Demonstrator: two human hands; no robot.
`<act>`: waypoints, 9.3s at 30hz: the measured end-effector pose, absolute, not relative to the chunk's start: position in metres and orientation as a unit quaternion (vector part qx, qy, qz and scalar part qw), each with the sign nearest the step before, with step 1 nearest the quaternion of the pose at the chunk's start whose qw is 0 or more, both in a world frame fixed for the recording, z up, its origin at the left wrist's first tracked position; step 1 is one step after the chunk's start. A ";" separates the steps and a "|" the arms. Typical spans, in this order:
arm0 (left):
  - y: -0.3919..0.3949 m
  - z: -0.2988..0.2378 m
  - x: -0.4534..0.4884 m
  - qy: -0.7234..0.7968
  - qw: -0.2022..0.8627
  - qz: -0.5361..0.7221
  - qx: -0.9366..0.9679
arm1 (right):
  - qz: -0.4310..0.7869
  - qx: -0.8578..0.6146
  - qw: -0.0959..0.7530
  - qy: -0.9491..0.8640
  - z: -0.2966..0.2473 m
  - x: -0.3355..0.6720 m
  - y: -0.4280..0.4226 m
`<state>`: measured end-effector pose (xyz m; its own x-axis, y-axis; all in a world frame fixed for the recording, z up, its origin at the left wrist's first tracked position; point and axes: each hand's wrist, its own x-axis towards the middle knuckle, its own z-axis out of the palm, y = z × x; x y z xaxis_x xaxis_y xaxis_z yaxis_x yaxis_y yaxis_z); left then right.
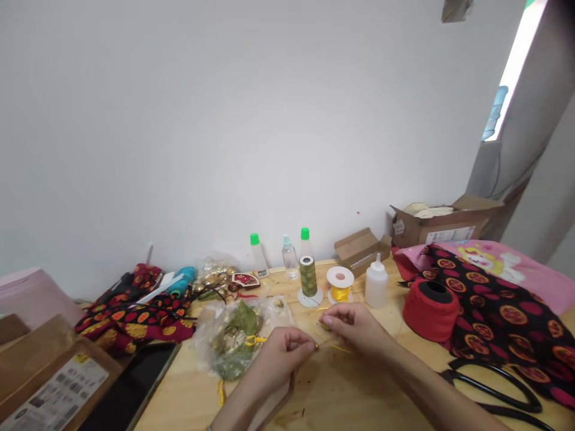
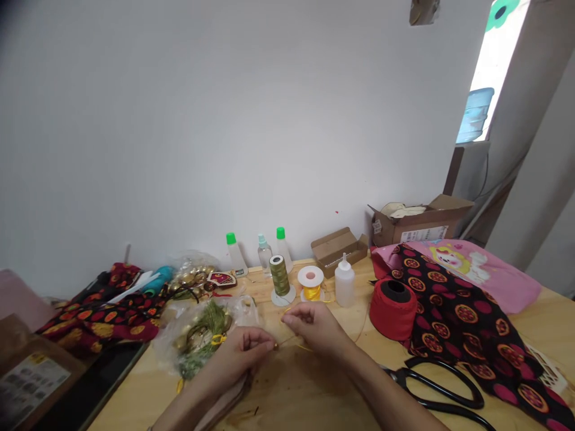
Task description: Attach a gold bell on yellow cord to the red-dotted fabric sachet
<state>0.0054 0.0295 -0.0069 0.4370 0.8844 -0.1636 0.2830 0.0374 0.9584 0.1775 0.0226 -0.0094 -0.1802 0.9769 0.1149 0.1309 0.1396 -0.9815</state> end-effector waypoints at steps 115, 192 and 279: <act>0.029 -0.021 -0.009 0.366 0.623 0.239 0.648 | 0.064 -0.471 0.325 -0.817 -0.009 0.178 0.006; 0.020 0.030 0.024 0.355 0.659 0.247 0.616 | -0.025 -0.414 0.434 -0.800 0.009 0.195 0.005; 0.022 -0.009 0.035 0.416 0.601 0.491 0.473 | 0.516 -0.463 0.455 -0.559 -0.012 0.168 0.000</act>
<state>0.0353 0.0217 -0.0090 0.1714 0.9846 -0.0360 -0.1965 0.0699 0.9780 0.1685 0.0001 -0.0124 -0.1579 0.9870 0.0307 0.0470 0.0386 -0.9981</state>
